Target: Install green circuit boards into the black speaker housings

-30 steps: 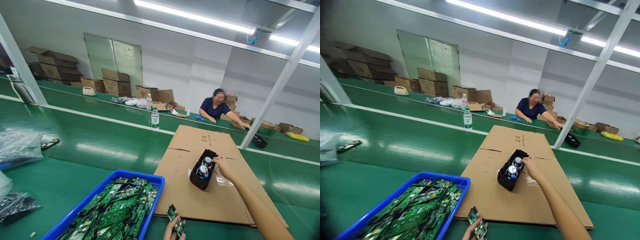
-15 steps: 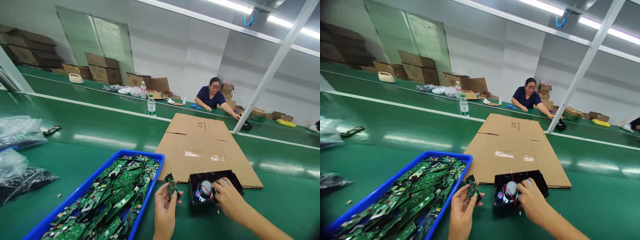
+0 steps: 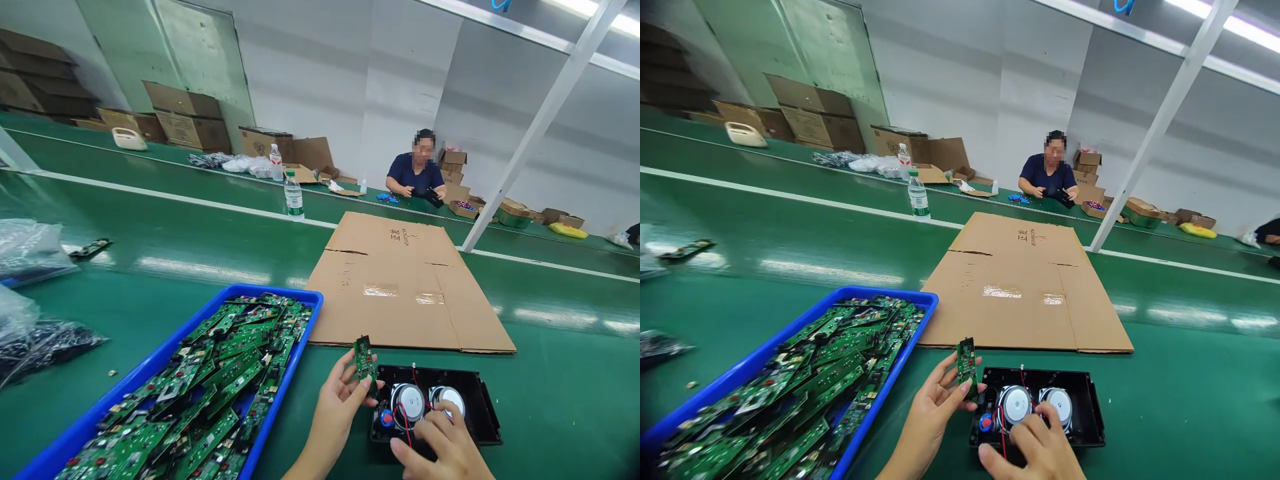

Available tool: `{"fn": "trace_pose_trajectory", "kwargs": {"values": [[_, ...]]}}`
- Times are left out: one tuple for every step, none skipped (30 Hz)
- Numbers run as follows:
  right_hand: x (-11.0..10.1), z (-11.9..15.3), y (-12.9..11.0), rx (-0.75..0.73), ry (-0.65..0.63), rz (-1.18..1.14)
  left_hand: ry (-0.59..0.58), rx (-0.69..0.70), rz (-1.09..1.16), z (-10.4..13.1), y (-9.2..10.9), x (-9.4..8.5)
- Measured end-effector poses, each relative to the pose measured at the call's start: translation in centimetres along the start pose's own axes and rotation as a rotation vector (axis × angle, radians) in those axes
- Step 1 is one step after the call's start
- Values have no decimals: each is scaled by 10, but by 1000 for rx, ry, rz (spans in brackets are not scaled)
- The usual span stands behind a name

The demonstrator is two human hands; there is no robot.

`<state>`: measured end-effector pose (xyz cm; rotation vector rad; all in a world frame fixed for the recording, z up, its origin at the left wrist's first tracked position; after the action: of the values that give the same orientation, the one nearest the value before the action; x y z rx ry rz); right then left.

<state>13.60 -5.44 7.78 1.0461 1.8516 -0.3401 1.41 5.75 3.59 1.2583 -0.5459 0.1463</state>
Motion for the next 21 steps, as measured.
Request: {"fn": "trace_pose_trajectory", "kwargs": {"values": [[-2, -3, -3, -15, 15, -99, -6, -9, -1, 1, 0, 1], [-5, -6, -3, 8, 37, -227, -13, -17, 2, 3, -1, 2], [-9, -9, 1, 79, 70, -363, -24, -25, 11, 4, -1, 3], [-11, -11, 8, 181, 108, -492, -40, -36, 25, 6, -2, 4], [-13, -13, 18, 307, 150, -598, -58, -52, 44, 8, -3, 6], [-14, -15, 28, 443, 192, -677, -73, -72, 70, 10, -5, 7], [-13, -17, 38, 575, 227, -746, -76, -97, 102, 11, -6, 7], [-10, -19, 47, 699, 258, -825, -70, -126, 138, 12, -8, 7], [-5, -21, 55, 816, 299, -936, -53, -155, 178, 13, -9, 6], [3, -23, 62, 929, 342, -1078, -32, -184, 221, 13, -9, 6], [12, -24, 66, 1034, 380, -1228, -16, -212, 265, 13, -9, 6], [22, -26, 69, 1119, 404, -1370, -8, -237, 308, 13, -9, 6], [31, -29, 70, 1179, 414, -1478, -7, -258, 345, 12, -7, 7], [38, -32, 71, 1209, 403, -1541, -11, -272, 373, 12, -6, 7], [43, -35, 71, 1207, 366, -1560, -15, -275, 390, 11, -4, 7], [45, -39, 71, 1181, 311, -1543, -20, -271, 392, 10, -3, 7], [46, -43, 70, 1136, 249, -1501, -26, -259, 382, 9, -1, 6], [46, -46, 69, 1079, 189, -1434, -36, -242, 365, 8, 0, 5], [44, -49, 69, 1014, 144, -1338, -48, -224, 341, 8, 0, 5], [40, -52, 68, 946, 123, -1216, -64, -204, 312, 7, 0, 4], [36, -55, 66, 874, 123, -1080, -79, -180, 276, 6, 0, 3]]}}
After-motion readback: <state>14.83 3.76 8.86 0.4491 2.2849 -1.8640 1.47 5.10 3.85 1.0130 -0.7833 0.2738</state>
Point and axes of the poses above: each hand's wrist, its own z-axis away from the middle knuckle, its own x-axis out of the palm, y = z × x, the point moved 6 cm from there along -z, towards the middle knuckle
